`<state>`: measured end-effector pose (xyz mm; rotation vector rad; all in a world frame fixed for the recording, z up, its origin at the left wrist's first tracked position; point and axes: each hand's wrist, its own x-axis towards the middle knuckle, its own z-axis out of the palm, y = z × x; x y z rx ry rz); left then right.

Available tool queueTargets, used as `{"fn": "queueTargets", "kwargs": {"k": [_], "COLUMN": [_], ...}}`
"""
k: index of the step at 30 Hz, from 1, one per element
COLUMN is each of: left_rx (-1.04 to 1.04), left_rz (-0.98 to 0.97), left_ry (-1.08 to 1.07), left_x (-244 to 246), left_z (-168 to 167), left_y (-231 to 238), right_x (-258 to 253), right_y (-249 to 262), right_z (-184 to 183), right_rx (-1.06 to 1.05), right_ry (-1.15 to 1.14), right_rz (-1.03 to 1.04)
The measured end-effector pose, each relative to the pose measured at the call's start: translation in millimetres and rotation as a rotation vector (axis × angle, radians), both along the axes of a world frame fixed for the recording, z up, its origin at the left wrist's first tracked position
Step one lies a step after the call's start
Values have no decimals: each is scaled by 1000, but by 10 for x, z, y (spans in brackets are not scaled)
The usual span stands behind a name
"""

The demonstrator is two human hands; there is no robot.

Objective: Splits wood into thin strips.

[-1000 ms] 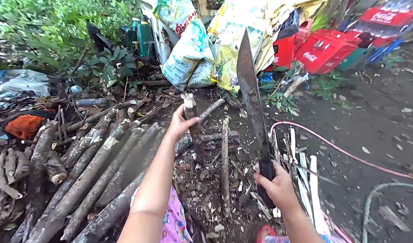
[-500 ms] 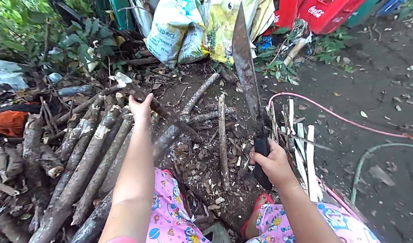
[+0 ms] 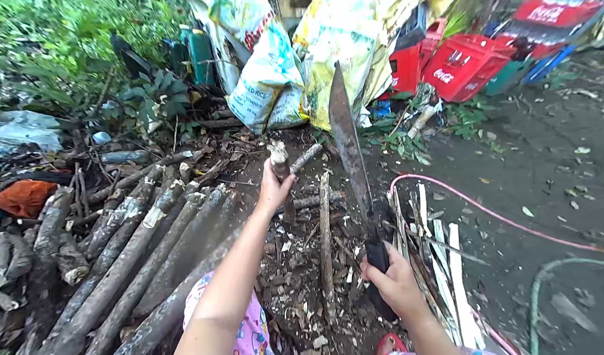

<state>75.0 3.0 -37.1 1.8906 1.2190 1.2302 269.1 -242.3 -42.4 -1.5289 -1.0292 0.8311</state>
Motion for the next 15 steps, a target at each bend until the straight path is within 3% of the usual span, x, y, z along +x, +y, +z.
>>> {"fn": "queueTargets", "kwargs": {"k": [4, 11, 15], "left_rx": [-148, -136, -146], "left_rz": [-128, -51, -49], "left_ry": [91, 144, 178], "left_x": [72, 188, 238], "left_z": [114, 126, 145], "left_y": [-101, -247, -289], "right_x": [-124, -395, -387], "right_y": [-97, -140, -31], "right_z": [167, 249, 300], "right_rx": [56, 169, -62], "right_ry": [-101, -335, -412], "right_rz": [71, 45, 78]}}
